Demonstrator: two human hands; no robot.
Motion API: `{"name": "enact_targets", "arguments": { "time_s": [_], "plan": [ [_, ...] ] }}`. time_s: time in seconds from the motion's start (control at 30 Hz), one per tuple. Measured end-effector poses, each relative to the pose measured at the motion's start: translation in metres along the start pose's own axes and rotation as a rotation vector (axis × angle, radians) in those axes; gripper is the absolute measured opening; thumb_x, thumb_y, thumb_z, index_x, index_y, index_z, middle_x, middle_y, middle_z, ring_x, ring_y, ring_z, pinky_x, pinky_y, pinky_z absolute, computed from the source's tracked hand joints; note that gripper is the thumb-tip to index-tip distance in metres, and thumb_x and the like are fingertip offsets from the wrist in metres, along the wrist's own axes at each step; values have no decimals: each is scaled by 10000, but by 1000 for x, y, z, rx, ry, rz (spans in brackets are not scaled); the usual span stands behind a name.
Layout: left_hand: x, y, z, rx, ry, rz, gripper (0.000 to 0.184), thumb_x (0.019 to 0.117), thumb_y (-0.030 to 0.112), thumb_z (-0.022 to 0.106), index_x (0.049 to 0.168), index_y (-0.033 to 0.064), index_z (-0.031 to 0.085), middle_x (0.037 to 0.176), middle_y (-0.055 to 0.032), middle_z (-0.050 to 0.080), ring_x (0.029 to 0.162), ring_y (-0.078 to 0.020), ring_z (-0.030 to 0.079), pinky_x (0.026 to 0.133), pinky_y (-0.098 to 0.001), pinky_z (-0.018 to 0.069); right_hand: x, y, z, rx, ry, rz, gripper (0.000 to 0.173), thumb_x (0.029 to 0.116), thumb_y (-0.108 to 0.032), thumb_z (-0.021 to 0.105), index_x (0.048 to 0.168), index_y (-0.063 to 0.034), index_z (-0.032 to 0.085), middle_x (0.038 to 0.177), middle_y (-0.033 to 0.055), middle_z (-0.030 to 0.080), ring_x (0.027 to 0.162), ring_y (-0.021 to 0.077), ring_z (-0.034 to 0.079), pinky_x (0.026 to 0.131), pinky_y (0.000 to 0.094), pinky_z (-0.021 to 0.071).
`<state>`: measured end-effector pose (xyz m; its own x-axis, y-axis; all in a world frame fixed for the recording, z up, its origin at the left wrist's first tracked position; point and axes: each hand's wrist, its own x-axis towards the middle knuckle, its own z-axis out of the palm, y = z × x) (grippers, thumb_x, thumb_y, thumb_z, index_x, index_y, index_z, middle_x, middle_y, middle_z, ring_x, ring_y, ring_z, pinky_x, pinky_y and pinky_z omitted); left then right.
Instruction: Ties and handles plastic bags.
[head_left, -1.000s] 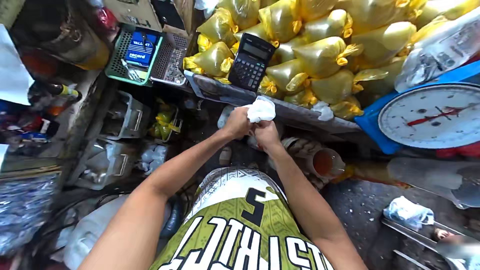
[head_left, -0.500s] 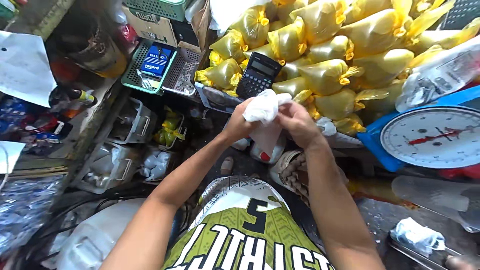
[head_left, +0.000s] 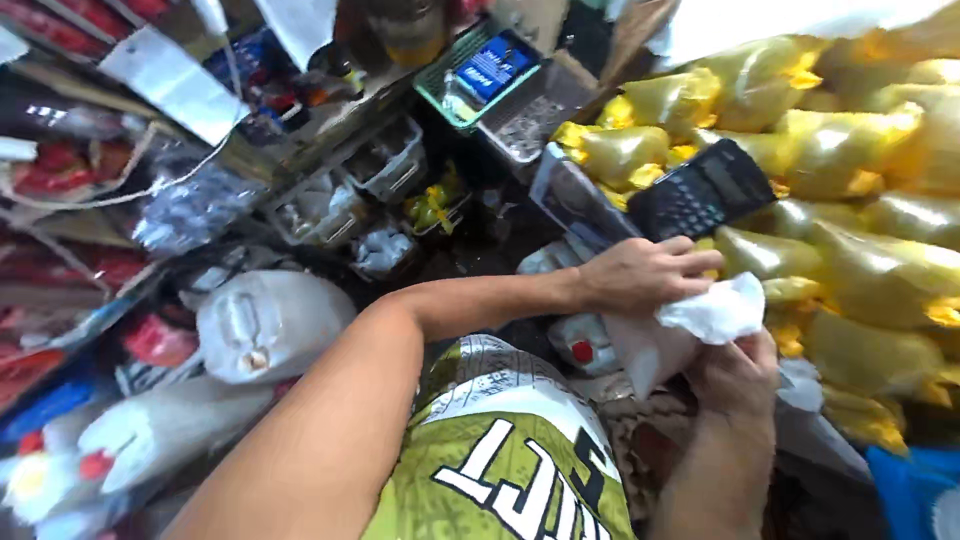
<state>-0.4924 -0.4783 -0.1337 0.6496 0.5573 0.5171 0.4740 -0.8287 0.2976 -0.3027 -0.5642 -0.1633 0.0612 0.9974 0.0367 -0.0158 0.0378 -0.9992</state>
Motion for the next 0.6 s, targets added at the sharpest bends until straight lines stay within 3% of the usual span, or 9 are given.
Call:
{"name": "enact_targets", "arguments": {
  "time_s": [0.07,0.13,0.17,0.2,0.27,0.37,0.47,0.53,0.6],
  "plan": [
    [-22,4,16,-22,0,-70,207,797,157,813,1000,134,786,1181,-35,715,1006,-216,664,672,-385,554,1,14,-1,-11,-97,12,288,931,-87,629,1215,-65,587,1057,-57,725,996,60,697,923,318,596],
    [-45,14,34,-302,-168,-497,182,848,114,765,1019,58,740,1075,-32,719,1002,-184,679,789,-423,594,4,37,-2,-186,-125,-29,259,908,-103,698,1150,-14,677,1198,28,706,1102,103,676,967,320,583],
    [-52,15,43,-562,-270,-804,206,911,113,703,1082,-1,697,1059,-114,722,1008,-234,693,847,-482,584,3,48,-5,-332,-157,-44,315,923,-186,734,1167,10,701,1342,118,636,1217,168,626,1019,339,558],
    [-58,13,48,-808,-312,-1069,254,955,137,659,1143,-34,660,1087,-186,702,1032,-279,682,895,-511,556,2,56,-4,-494,-185,-46,391,945,-311,719,1175,5,699,1348,177,600,1201,208,620,967,336,573],
    [-67,6,47,-1050,-306,-1327,337,988,246,651,1194,-20,635,1109,-189,678,1018,-256,667,903,-474,542,-8,58,14,-714,-248,-30,512,954,-473,662,1155,-3,689,1203,225,610,1034,271,635,835,394,571],
    [-65,1,27,-907,-314,-1205,323,973,286,687,1017,-33,678,923,-155,701,862,-234,689,807,-468,565,-22,52,53,-979,-177,-161,449,995,-411,598,1045,24,699,1079,257,649,1019,400,657,868,549,552],
    [-52,1,-9,-476,-309,-932,295,899,339,749,809,68,675,779,-85,675,762,-251,679,652,-534,551,-16,45,73,-1004,-41,-402,341,1040,-203,487,922,18,718,964,201,713,971,346,701,850,500,558],
    [-38,10,-34,-430,-226,-889,270,892,349,742,836,93,678,814,-67,671,777,-236,672,641,-517,547,-11,38,75,-848,-54,-434,417,1063,-235,443,867,16,713,917,164,711,914,269,701,827,425,567],
    [-27,14,-41,-531,-124,-916,282,962,330,651,890,58,666,807,-100,657,786,-258,657,696,-531,520,-9,29,78,-707,-77,-423,476,1084,-271,422,807,10,688,834,124,682,795,187,683,737,356,573]
  ]
}}
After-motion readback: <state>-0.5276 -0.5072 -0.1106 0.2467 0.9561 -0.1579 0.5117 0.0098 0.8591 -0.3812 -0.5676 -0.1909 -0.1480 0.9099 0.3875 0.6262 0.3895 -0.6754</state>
